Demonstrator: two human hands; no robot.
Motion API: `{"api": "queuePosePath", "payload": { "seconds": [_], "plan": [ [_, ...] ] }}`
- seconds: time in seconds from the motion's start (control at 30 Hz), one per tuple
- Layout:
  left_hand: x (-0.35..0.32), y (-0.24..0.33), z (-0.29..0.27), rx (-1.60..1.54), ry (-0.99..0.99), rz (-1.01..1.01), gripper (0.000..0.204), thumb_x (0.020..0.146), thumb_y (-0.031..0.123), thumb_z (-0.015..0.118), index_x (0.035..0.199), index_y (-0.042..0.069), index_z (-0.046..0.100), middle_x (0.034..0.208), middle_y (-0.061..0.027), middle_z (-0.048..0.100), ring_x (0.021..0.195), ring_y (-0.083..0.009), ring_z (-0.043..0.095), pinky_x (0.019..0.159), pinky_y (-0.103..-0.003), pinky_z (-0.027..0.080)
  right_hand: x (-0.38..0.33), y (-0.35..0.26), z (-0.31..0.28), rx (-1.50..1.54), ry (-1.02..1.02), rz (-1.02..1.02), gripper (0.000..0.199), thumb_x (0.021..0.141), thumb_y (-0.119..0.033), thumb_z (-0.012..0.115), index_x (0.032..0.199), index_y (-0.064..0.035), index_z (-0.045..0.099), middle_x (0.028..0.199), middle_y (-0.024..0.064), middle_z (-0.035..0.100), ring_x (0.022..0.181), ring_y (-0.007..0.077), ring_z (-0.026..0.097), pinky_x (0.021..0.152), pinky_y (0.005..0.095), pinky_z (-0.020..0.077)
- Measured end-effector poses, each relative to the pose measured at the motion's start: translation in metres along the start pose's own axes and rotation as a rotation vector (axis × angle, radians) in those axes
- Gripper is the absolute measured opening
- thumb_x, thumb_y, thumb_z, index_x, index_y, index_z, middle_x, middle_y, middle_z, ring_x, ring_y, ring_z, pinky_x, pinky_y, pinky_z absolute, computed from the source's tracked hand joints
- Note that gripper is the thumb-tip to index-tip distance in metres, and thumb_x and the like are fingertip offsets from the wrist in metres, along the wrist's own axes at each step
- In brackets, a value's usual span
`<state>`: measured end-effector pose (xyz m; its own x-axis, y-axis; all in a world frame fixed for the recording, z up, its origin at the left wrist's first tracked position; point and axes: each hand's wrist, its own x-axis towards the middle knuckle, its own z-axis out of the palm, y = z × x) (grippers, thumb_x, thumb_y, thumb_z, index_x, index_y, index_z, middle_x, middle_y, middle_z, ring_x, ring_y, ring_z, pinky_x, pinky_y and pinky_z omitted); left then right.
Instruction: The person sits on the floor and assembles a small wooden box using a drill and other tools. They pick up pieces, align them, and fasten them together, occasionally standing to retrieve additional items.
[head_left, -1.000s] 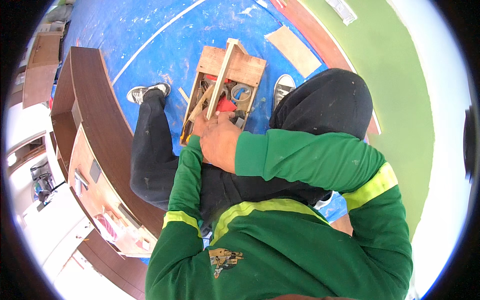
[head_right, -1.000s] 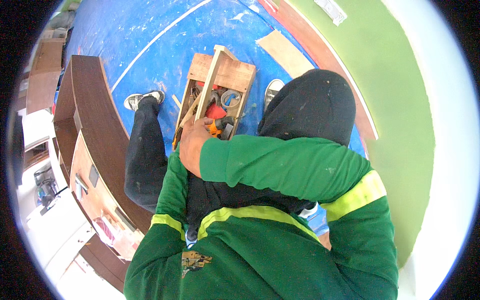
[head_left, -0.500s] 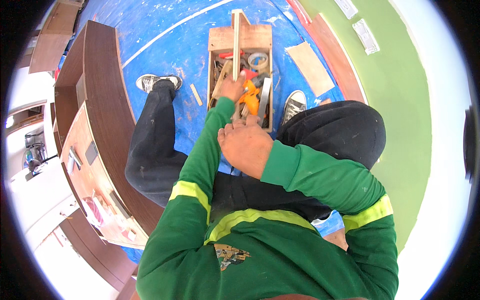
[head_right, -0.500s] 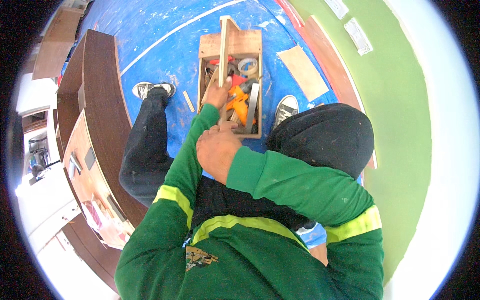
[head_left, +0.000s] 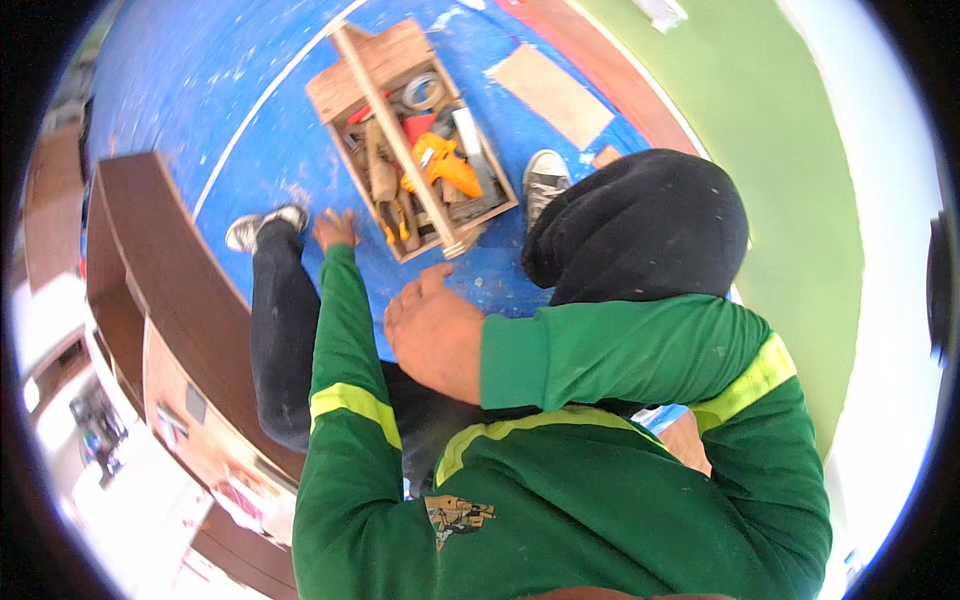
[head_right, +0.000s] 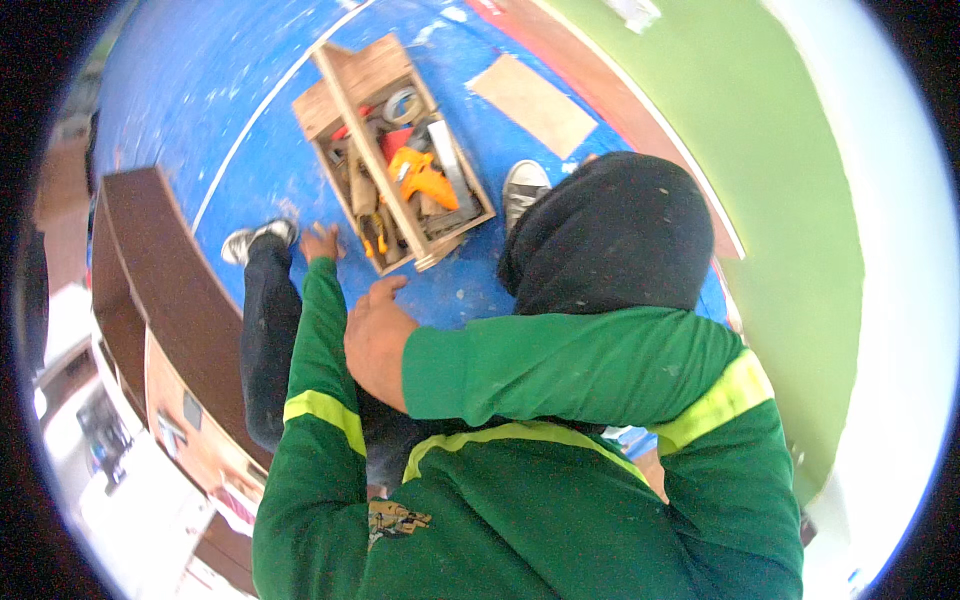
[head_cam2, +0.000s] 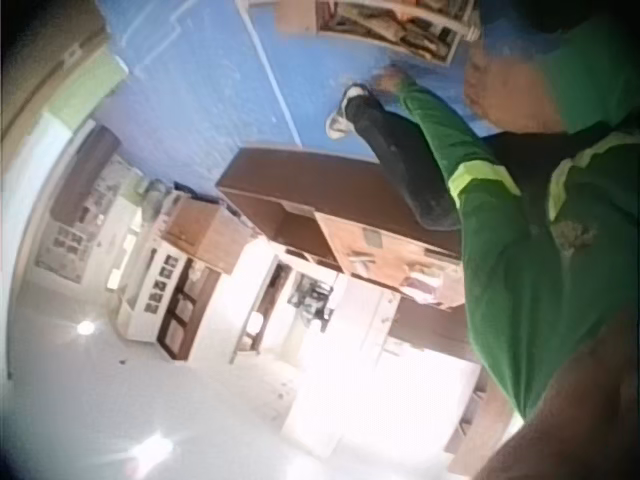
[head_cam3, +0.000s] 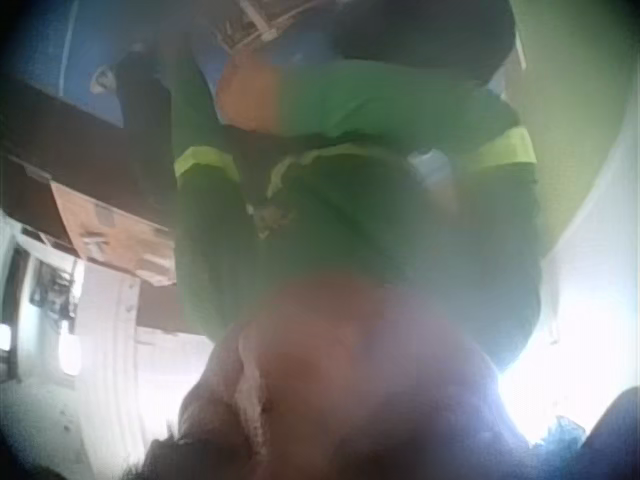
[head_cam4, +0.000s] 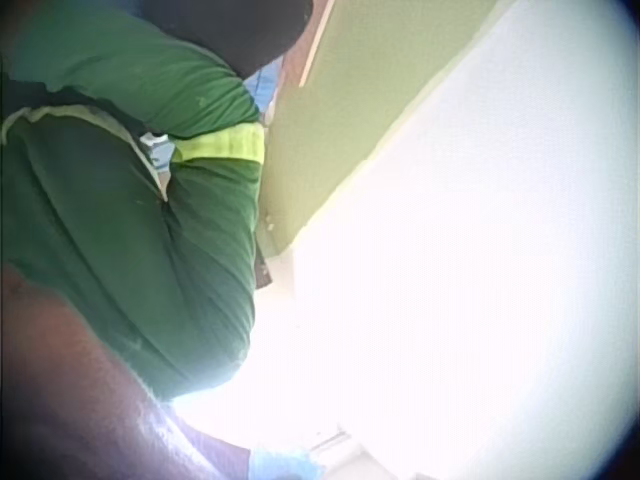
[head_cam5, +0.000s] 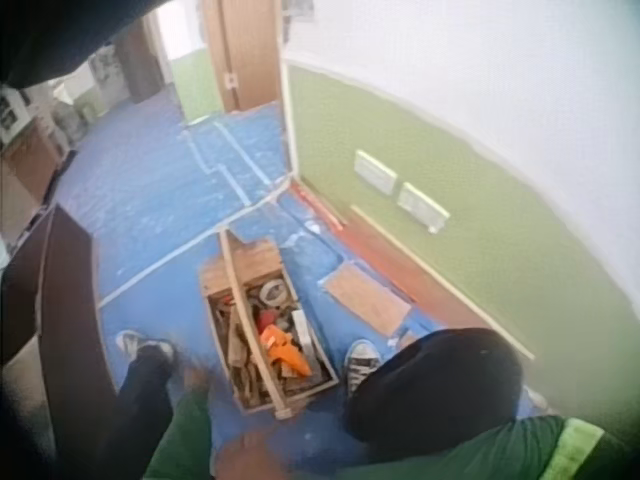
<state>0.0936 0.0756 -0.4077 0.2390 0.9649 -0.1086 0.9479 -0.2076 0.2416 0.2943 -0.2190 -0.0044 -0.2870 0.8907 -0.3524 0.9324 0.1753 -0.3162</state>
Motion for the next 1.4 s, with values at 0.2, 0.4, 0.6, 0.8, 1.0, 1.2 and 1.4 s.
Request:
{"api": "queuePosePath", "payload": {
  "seconds": [0.2,0.4,0.6,0.8,1.0,1.2,1.4],
  "plan": [
    [-0.066,-0.037,0.062,-0.161,0.011,0.018,0.053,0.081,0.014,0.080,0.127,-0.005,0.061,0.114,-0.0261,0.067,0.106,-0.0439,0.064,0.097,-0.048,0.050,-0.003,0.003,-0.008,-0.060,-0.099,0.071,0.041,0.093,-0.024,0.061,0.124,0.0023,0.070,0.120,0.0209,0.068,0.109,0.0390,0.064,0.088,0.0701,0.0461],
    [-0.066,-0.004,-0.002,-0.803,0.133,0.004,0.034,0.094,0.004,0.063,0.126,-0.008,0.060,0.089,-0.0100,0.067,0.078,-0.0158,0.062,0.071,-0.032,0.053,0.013,-0.004,0.007,-0.169,-0.162,0.087,0.038,0.090,-0.025,0.064,0.118,0.0006,0.073,0.117,0.0230,0.069,0.108,0.0412,0.064,0.084,0.0713,0.0465],
    [-0.009,0.209,-0.135,-1.195,-0.213,0.298,0.057,0.104,0.021,0.062,0.148,-0.010,0.043,0.119,-0.0171,0.067,0.093,-0.0208,0.069,0.084,-0.032,0.059,0.006,-0.008,0.009,-0.035,-0.108,-0.040,0.040,0.086,-0.026,0.071,0.116,0.0005,0.074,0.112,0.0262,0.071,0.105,0.0447,0.065,0.081,0.0706,0.0474],
    [-0.080,0.338,-0.244,-0.581,-0.695,0.598,0.070,0.105,0.036,0.062,0.157,-0.002,0.035,0.139,-0.0203,0.059,0.120,-0.0282,0.064,0.089,-0.036,0.060,0.015,0.016,-0.014,-0.146,-0.235,0.100,0.039,0.083,-0.020,0.076,0.118,-0.0022,0.074,0.114,0.0204,0.072,0.104,0.0407,0.066,0.086,0.0692,0.0479],
    [-0.192,0.218,-0.334,0.010,-0.869,0.540,0.062,0.097,0.029,0.068,0.151,0.005,0.048,0.128,-0.0162,0.067,0.116,-0.0233,0.065,0.100,-0.035,0.051,0.033,-0.003,-0.020,-0.036,-0.149,0.097,0.036,0.083,-0.023,0.076,0.115,-0.0071,0.076,0.112,0.0171,0.073,0.103,0.0379,0.069,0.086,0.0645,0.0511],
    [-0.191,0.146,-0.419,0.052,-0.679,0.468,0.062,0.098,0.029,0.071,0.150,0.002,0.050,0.135,-0.0187,0.065,0.123,-0.0261,0.061,0.108,-0.035,0.045,0.038,-0.020,-0.013,-0.003,-0.029,0.064,0.033,0.083,-0.028,0.076,0.110,-0.0096,0.078,0.107,0.0149,0.075,0.099,0.0362,0.071,0.083,0.0592,0.0547],
    [-0.201,0.156,-0.447,-0.296,-0.447,0.581,0.057,0.104,0.027,0.064,0.153,0.002,0.047,0.134,-0.0194,0.065,0.122,-0.0250,0.061,0.104,-0.035,0.046,-0.015,0.000,-0.018,-0.007,0.130,-0.031,0.037,0.092,-0.033,0.070,0.118,-0.0060,0.074,0.106,0.0157,0.075,0.098,0.0346,0.073,0.084,0.0564,0.0559]
  ]
}}
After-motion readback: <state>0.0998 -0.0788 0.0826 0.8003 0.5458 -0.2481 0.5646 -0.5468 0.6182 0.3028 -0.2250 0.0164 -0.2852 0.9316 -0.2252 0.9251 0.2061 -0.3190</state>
